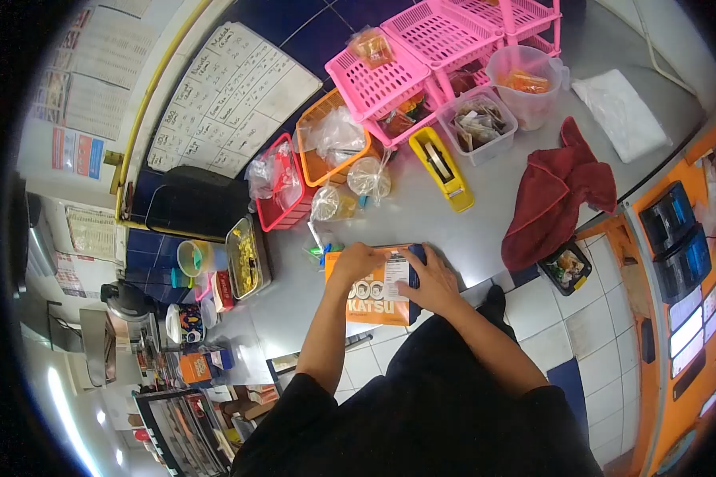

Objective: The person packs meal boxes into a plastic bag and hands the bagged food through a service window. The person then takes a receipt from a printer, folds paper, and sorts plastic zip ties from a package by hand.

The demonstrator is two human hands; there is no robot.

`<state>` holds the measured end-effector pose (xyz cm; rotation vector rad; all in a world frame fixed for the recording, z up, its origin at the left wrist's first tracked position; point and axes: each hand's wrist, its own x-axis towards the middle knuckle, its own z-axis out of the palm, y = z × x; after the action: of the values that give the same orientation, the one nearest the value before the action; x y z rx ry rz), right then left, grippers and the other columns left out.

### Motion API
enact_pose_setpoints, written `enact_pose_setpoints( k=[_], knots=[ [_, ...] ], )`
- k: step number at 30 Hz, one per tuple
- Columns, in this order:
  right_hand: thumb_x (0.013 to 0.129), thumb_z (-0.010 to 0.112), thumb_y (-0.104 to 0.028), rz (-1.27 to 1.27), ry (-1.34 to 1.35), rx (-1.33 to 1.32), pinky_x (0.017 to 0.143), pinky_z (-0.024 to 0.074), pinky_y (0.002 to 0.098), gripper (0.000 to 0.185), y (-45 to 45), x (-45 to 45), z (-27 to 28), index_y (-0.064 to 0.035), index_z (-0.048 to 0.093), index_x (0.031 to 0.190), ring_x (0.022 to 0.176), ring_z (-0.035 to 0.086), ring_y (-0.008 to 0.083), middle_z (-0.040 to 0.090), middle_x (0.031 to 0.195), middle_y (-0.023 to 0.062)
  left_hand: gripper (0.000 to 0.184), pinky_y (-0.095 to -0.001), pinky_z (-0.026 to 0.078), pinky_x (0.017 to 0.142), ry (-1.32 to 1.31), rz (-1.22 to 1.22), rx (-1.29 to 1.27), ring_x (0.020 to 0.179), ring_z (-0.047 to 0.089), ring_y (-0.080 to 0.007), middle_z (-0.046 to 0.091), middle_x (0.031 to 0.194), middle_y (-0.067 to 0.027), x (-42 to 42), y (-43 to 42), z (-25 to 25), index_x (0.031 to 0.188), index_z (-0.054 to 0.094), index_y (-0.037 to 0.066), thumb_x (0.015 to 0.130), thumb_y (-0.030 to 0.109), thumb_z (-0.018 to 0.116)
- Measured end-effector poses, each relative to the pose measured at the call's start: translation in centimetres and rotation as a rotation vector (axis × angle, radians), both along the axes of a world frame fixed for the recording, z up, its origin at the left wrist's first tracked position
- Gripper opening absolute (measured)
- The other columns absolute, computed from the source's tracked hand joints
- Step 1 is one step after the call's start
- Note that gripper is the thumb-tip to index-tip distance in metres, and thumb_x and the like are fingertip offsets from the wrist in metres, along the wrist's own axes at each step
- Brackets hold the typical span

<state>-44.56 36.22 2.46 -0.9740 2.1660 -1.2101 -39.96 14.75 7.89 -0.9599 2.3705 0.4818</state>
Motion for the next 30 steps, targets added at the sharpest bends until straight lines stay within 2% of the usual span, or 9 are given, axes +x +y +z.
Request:
enact_pose_setpoints(
  k=[7,9,12,13,15,20,25,28,30],
  knots=[
    [0.079,0.071,-0.047,-0.033,0.000,0.027,0.108,0.0385,0.0506,0.078,0.0,0.2,0.3,-0.0293,0.040,0.148,0.133,0.040,0.0483,0.030,0.150,0.0317,0.059,-0.0436,0.055,0.079,-0.103,-0.104,-0.124,0.094,0.069,-0.0344,0.073,0.091,-0.0181,2.6,1.1,4.7,0.101,0.071,0.001,0.080,0.056,0.070],
    [0.079,0.071,-0.047,-0.004,-0.016,0.028,0.109,0.0377,0.0503,0.079,0.1,0.5,-0.7,-0.0275,0.040,0.149,0.134,0.039,0.0482,0.030,0.150,0.0316,0.042,-0.0379,0.055,0.073,0.350,0.060,-0.089,0.084,0.070,-0.0311,0.072,0.081,-0.0153,1.8,3.4,4.6,0.097,0.070,0.002,0.086,0.043,0.070],
    [0.079,0.071,-0.049,-0.056,0.106,-0.140,0.105,0.0389,0.0522,0.086,-0.1,1.0,-2.7,-0.0160,0.036,0.150,0.130,0.042,0.0465,0.036,0.145,0.0293,0.039,-0.0355,0.058,0.072,0.762,0.639,0.772,0.087,0.064,-0.0218,0.062,0.110,-0.0125,-4.3,9.5,3.6,0.121,0.059,0.005,0.093,0.032,0.066],
    [0.079,0.071,-0.049,-0.028,0.113,-0.140,0.105,0.0389,0.0522,0.086,-0.5,1.1,-3.5,-0.0160,0.036,0.150,0.130,0.042,0.0465,0.036,0.145,0.0293,0.048,-0.0415,0.060,0.074,0.697,0.754,0.867,0.096,0.062,-0.0272,0.050,0.130,-0.0140,-6.9,11.0,2.8,0.133,0.049,0.008,0.095,0.032,0.063],
    [0.081,0.072,-0.043,-0.114,0.169,-0.278,0.108,0.0368,0.0476,0.080,-1.3,1.2,-5.4,-0.0059,0.041,0.145,0.129,0.044,0.0416,0.042,0.141,0.0261,0.046,-0.0431,0.059,0.075,0.735,0.912,0.954,0.099,0.060,-0.0279,0.046,0.132,-0.0148,-11.3,13.3,0.7,0.134,0.049,0.009,0.096,0.032,0.061],
    [0.090,0.062,-0.033,-0.108,0.199,-0.281,0.108,0.0348,0.0443,0.065,-0.2,1.7,-2.8,-0.0076,0.040,0.146,0.127,0.044,0.0397,0.047,0.138,0.0217,0.040,-0.0438,0.058,0.079,0.775,1.022,1.051,0.099,0.061,-0.0254,0.057,0.119,-0.0120,-16.3,13.2,-4.9,0.128,0.054,0.006,0.096,0.030,0.060],
    [0.089,0.066,-0.031,-0.021,-0.137,-0.348,0.108,0.0350,0.0425,0.061,0.0,1.3,-3.0,-0.0129,0.046,0.144,0.128,0.044,0.0367,0.042,0.144,0.0220,0.032,-0.0427,0.056,0.080,0.960,0.949,1.132,0.091,0.063,-0.0230,0.064,0.101,-0.0070,-15.0,13.9,-5.6,0.118,0.059,0.004,0.096,0.027,0.061],
    [0.084,0.072,-0.027,-0.180,0.413,-0.401,0.106,0.0360,0.0455,0.046,0.0,1.5,-2.7,-0.0212,0.063,0.129,0.127,0.044,0.0410,0.037,0.146,0.0256,0.027,-0.0395,0.054,0.078,1.086,0.906,1.016,0.084,0.066,-0.0243,0.067,0.097,-0.0118,-13.6,15.6,-7.7,0.108,0.067,0.003,0.093,0.024,0.064],
    [0.084,0.073,-0.027,-0.135,0.291,-0.448,0.107,0.0339,0.0479,0.039,-0.8,2.2,-5.4,-0.0244,0.067,0.122,0.128,0.041,0.0423,0.032,0.149,0.0258,0.021,-0.0436,0.054,0.080,0.937,0.285,-0.009,0.086,0.069,-0.0368,0.071,0.094,-0.0217,-12.8,15.7,-10.3,0.096,0.074,0.005,0.088,0.017,0.060]
  ],
)
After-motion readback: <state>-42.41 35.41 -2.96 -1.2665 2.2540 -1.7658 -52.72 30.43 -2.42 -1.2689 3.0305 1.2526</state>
